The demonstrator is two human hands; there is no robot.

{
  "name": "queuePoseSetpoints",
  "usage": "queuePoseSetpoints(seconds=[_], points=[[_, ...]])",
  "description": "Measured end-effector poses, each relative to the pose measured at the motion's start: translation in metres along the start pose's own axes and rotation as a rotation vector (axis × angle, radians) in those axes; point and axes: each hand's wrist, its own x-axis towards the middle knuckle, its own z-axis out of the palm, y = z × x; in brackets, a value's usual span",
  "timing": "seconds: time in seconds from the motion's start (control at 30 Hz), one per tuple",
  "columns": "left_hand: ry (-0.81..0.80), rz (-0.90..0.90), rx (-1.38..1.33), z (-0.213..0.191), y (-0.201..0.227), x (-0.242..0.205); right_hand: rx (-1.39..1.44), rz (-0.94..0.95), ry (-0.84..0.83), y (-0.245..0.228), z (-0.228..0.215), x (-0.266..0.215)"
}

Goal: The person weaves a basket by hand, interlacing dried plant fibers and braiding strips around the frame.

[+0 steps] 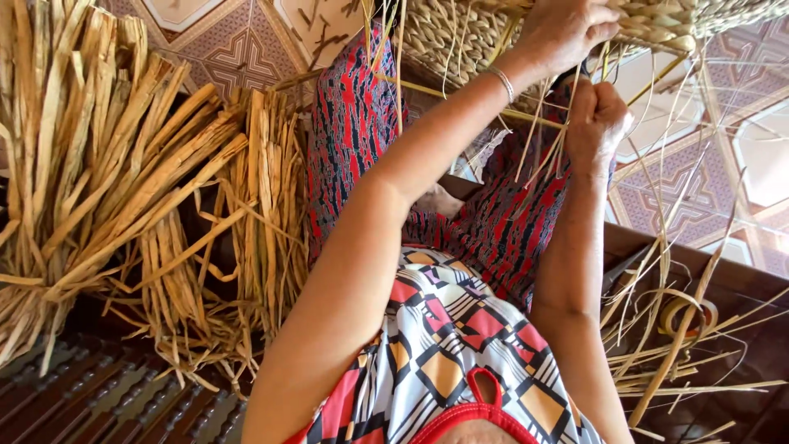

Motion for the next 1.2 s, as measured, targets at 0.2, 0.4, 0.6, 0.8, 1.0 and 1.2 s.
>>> queuePoseSetpoints(seconds=[0.2,0.4,0.6,0.8,1.0,1.2], points=[[-0.104,0.022,-0.335,-0.094,-0.077,-0.036,0.011,0.099,-0.041,-0.016,-0.010,0.008],[-0.112,-0.176,-0.046,-0.227,-0.041,-0.069,-0.043,0.049,-0.091,-0.045,-0.003,0.011],[-0.179,-0.596,-0.397,-0.194,-0.053,-0.082,-0.190,0.041,-0.083,-0.057,-0.009,0.010],[-0.315,-0.558,-0.462,-0.203,-0.095,-0.101,-0.433,-0.223,0.004,-0.070,-0.036,0.014],[-0.309,-0.469,-0.572,-0.190,-0.114,-0.112,-0.100,-0.327,-0.131,-0.145,0.003,0.008],[-0.337,-0.593,-0.648,-0.170,-0.130,-0.114,-0.052,-0.234,-0.572,-0.139,0.075,0.002]])
